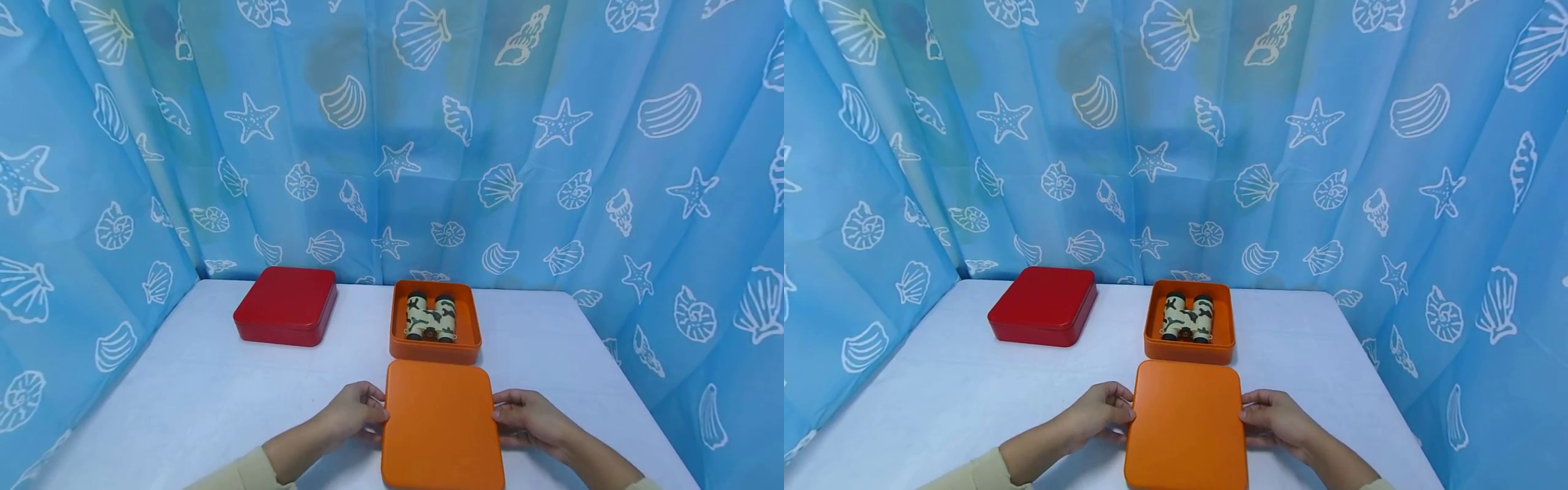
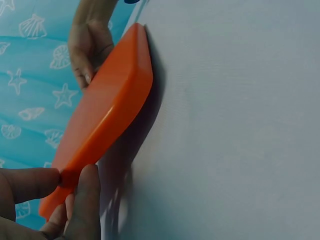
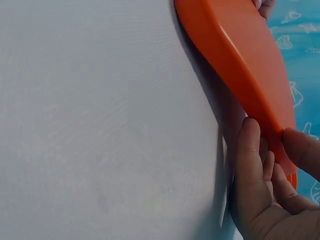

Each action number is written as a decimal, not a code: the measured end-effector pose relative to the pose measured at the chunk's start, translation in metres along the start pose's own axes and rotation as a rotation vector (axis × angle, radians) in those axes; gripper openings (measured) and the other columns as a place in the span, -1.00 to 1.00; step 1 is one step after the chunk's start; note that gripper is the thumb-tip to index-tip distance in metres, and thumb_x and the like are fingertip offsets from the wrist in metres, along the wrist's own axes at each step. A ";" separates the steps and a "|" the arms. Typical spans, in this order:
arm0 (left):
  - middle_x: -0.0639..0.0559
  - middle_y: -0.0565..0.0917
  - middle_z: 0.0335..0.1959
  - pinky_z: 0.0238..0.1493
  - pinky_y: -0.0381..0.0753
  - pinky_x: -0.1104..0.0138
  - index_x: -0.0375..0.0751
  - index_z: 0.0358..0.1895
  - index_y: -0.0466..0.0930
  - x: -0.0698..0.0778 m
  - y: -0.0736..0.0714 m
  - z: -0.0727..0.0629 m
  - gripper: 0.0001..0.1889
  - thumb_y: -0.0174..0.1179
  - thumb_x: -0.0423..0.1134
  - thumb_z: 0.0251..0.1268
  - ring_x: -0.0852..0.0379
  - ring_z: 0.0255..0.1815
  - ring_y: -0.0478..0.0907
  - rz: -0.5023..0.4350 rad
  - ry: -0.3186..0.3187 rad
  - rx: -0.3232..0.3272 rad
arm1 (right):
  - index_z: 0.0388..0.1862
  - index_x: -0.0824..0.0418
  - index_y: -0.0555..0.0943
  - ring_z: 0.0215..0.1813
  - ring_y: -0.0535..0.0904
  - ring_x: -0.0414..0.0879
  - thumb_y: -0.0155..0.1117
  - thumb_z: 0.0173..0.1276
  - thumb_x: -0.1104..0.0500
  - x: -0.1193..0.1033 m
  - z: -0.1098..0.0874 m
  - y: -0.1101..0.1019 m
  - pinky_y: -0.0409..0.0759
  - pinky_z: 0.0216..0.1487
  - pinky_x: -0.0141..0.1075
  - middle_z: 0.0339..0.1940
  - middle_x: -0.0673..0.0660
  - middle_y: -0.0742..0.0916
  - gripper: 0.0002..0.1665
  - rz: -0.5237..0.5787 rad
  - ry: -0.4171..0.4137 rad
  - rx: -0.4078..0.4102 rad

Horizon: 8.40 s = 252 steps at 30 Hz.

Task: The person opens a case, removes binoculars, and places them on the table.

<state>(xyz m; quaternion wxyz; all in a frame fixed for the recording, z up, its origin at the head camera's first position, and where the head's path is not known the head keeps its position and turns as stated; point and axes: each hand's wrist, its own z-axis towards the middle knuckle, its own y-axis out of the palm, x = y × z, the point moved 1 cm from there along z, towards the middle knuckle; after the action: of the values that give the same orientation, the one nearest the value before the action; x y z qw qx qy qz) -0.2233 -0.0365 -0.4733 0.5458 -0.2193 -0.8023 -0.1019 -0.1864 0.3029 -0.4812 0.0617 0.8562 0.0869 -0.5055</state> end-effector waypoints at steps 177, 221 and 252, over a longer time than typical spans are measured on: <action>-0.14 -0.15 0.58 0.48 -0.35 0.04 -0.25 0.56 -0.19 0.066 -0.035 0.147 0.23 -0.46 0.69 0.01 -0.11 0.56 -0.36 1.437 0.459 0.145 | 0.40 0.55 0.18 0.40 0.02 0.54 0.39 0.19 0.00 -0.141 0.095 -0.072 0.09 0.30 0.36 0.40 0.62 0.18 0.00 -1.675 -0.148 0.450; -0.10 -0.18 0.59 0.47 -0.39 0.10 -0.24 0.57 -0.20 0.057 -0.038 0.150 0.20 -0.43 0.67 0.06 -0.07 0.57 -0.37 1.417 0.427 0.131 | 0.37 0.58 0.19 0.38 0.02 0.57 0.27 0.29 0.10 -0.100 0.114 -0.119 0.05 0.24 0.44 0.38 0.64 0.18 -0.15 -1.592 0.013 0.438; -0.09 -0.08 0.58 0.48 -0.16 0.10 -0.23 0.57 -0.17 0.064 -0.048 0.143 0.23 -0.27 0.67 0.02 -0.05 0.56 -0.20 1.320 0.407 0.119 | 0.46 0.49 0.10 0.41 -0.05 0.55 0.19 0.37 0.20 -0.106 0.115 -0.104 0.03 0.21 0.47 0.42 0.61 0.10 -0.19 -1.432 0.018 0.407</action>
<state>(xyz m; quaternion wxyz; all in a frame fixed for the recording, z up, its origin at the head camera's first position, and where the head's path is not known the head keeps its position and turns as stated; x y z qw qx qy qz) -0.3843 -0.0060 -0.4655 0.6442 -0.6077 -0.3869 0.2568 -0.3567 0.3729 -0.4452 -0.4432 0.5888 0.5287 -0.4211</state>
